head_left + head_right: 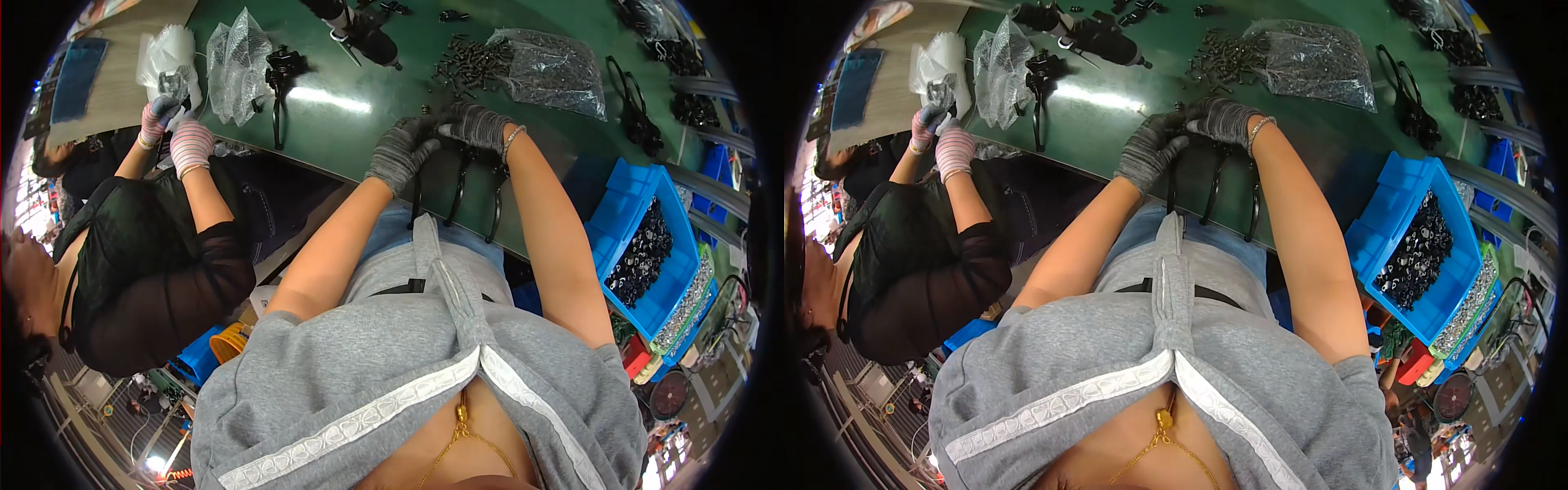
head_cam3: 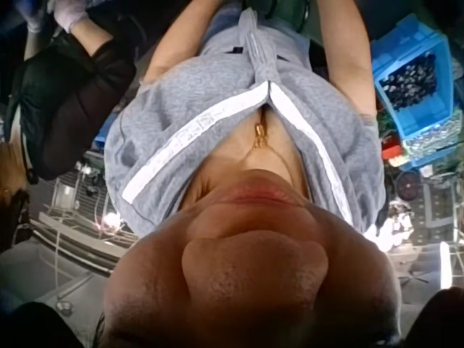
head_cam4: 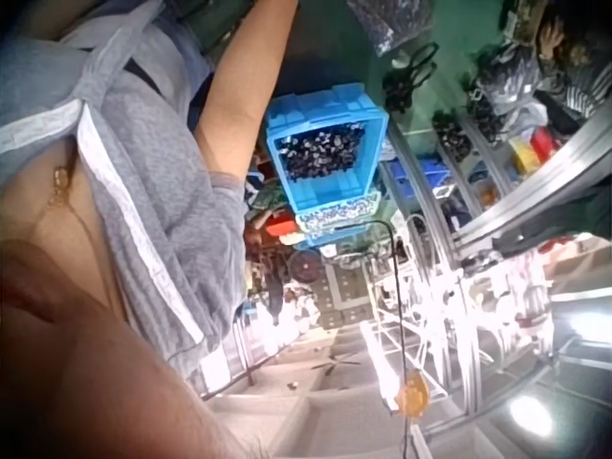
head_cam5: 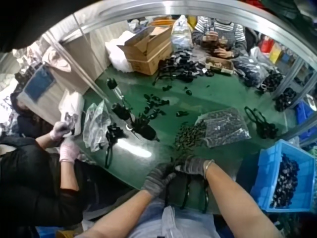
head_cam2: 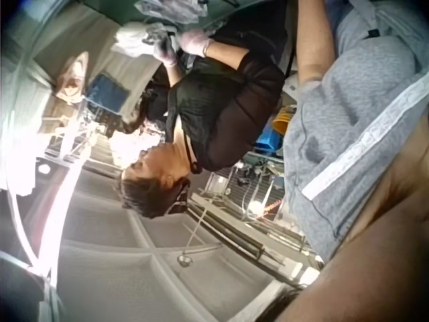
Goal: Assembling small black components and wiring at a factory manual workstation.
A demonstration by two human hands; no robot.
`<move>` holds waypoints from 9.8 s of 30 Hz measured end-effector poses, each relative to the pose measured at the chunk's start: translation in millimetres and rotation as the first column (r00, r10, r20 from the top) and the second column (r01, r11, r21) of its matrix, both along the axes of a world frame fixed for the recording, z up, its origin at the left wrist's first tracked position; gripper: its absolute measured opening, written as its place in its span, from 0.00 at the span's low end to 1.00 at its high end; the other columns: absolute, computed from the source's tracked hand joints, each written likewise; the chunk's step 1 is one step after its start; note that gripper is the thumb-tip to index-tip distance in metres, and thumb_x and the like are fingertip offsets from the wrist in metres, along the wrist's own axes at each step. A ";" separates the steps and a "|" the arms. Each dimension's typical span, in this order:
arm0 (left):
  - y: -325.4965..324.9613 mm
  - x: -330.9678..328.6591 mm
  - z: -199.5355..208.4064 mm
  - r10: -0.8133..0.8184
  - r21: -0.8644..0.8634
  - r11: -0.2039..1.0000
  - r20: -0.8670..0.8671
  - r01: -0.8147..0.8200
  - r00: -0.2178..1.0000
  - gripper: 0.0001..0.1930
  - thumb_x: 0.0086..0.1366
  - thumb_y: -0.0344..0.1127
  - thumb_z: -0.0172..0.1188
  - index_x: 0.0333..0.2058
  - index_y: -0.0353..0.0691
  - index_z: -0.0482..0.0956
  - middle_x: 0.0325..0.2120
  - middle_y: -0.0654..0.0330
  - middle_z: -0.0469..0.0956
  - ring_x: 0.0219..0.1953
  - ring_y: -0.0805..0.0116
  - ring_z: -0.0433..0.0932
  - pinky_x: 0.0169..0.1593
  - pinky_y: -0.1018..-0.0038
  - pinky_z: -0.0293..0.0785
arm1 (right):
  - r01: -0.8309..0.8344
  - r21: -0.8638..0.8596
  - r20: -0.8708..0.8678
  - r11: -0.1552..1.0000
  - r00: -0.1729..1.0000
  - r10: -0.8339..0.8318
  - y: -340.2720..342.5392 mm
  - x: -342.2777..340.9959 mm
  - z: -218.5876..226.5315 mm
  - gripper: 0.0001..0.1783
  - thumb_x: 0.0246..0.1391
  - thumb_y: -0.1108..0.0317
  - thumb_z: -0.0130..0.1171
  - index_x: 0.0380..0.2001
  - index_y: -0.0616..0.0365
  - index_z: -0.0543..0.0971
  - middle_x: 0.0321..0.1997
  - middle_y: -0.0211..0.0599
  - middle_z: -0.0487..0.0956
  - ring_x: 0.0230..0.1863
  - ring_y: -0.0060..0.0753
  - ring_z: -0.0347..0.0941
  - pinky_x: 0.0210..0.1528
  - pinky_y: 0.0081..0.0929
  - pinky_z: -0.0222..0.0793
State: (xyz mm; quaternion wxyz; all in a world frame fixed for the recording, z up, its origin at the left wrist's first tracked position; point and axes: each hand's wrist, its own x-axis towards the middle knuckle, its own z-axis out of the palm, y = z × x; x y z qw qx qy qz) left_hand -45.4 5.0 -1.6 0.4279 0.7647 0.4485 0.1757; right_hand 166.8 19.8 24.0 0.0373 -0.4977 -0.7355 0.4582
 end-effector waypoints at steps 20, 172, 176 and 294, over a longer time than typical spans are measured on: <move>-8.4 6.4 -3.3 0.059 0.179 0.982 -0.015 -0.055 0.998 0.18 0.55 0.40 0.68 0.44 0.43 0.80 0.38 0.52 0.78 0.42 0.52 0.77 0.47 0.61 0.74 | 0.470 0.406 0.416 0.784 0.669 -0.616 10.4 23.8 -47.8 0.14 0.54 0.59 0.60 0.42 0.49 0.84 0.47 0.48 0.81 0.49 0.50 0.77 0.51 0.42 0.73; -7.2 -4.5 5.4 0.118 -0.104 0.988 0.033 -0.114 0.992 0.18 0.55 0.36 0.67 0.45 0.39 0.81 0.40 0.51 0.79 0.42 0.55 0.79 0.47 0.65 0.75 | -0.312 0.280 0.592 0.908 0.800 0.092 5.9 -52.3 63.2 0.16 0.47 0.56 0.65 0.38 0.51 0.80 0.37 0.39 0.83 0.44 0.43 0.79 0.45 0.39 0.74; -6.1 -6.0 -4.9 0.112 -0.076 0.991 0.052 -0.108 0.992 0.17 0.56 0.35 0.66 0.45 0.39 0.81 0.40 0.51 0.78 0.42 0.54 0.79 0.46 0.65 0.75 | -0.345 0.296 0.603 0.891 0.791 0.106 2.5 -55.5 63.3 0.17 0.46 0.57 0.65 0.39 0.51 0.80 0.36 0.40 0.83 0.42 0.45 0.79 0.46 0.40 0.73; -5.4 -6.6 -46.0 0.214 -0.358 0.928 0.287 -0.102 0.934 0.12 0.59 0.23 0.63 0.42 0.38 0.74 0.35 0.61 0.79 0.34 0.71 0.76 0.39 0.74 0.76 | -0.371 0.216 0.623 0.903 0.764 0.165 -15.7 -55.3 54.9 0.16 0.58 0.58 0.53 0.47 0.49 0.78 0.40 0.40 0.80 0.39 0.42 0.80 0.38 0.39 0.75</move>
